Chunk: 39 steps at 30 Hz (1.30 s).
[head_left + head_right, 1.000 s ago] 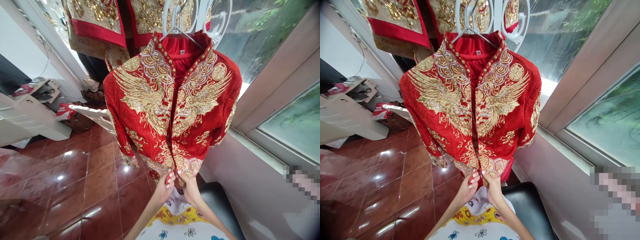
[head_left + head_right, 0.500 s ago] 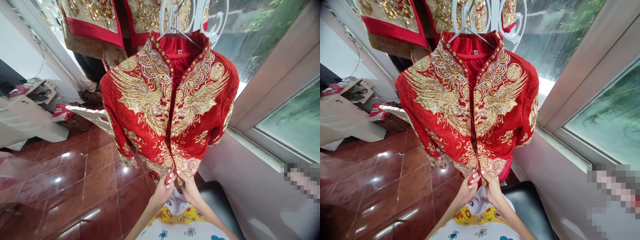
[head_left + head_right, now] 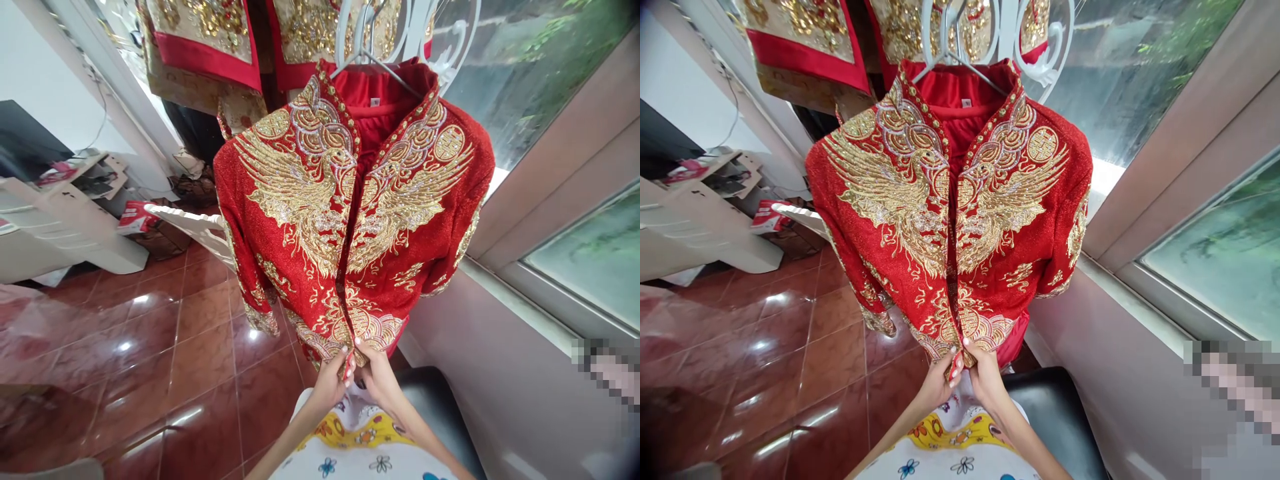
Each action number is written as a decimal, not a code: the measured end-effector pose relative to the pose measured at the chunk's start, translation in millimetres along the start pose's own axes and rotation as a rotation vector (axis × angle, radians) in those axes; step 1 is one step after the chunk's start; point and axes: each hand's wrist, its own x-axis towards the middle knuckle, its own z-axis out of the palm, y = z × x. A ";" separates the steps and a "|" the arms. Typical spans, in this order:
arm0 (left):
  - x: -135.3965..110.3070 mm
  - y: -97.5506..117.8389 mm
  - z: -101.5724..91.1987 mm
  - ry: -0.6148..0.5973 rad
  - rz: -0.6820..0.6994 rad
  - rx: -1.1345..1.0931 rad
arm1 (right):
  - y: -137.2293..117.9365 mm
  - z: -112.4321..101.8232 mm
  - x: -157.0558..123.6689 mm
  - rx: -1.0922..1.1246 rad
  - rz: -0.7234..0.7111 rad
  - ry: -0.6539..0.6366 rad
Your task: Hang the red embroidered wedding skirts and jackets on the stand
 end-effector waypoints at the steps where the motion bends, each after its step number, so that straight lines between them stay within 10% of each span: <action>1: 0.3 0.6 -0.1 0.021 0.011 0.001 | -0.4 -0.1 -0.7 0.005 0.027 -0.009; 23: 0.7 7.8 14.3 0.101 0.299 -0.014 | -11.9 11.5 -2.5 0.104 0.083 0.115; 30: 15.7 -1.1 -8.2 0.025 0.142 -0.103 | -5.5 3.1 0.9 0.109 0.117 0.103; 36: 25.4 2.3 -29.1 0.051 0.046 -0.049 | 19.9 -40.8 -5.1 -0.090 0.497 0.155; 39: 25.9 4.9 -29.1 0.036 0.055 -0.007 | 17.3 -39.4 -4.6 -0.284 0.329 0.088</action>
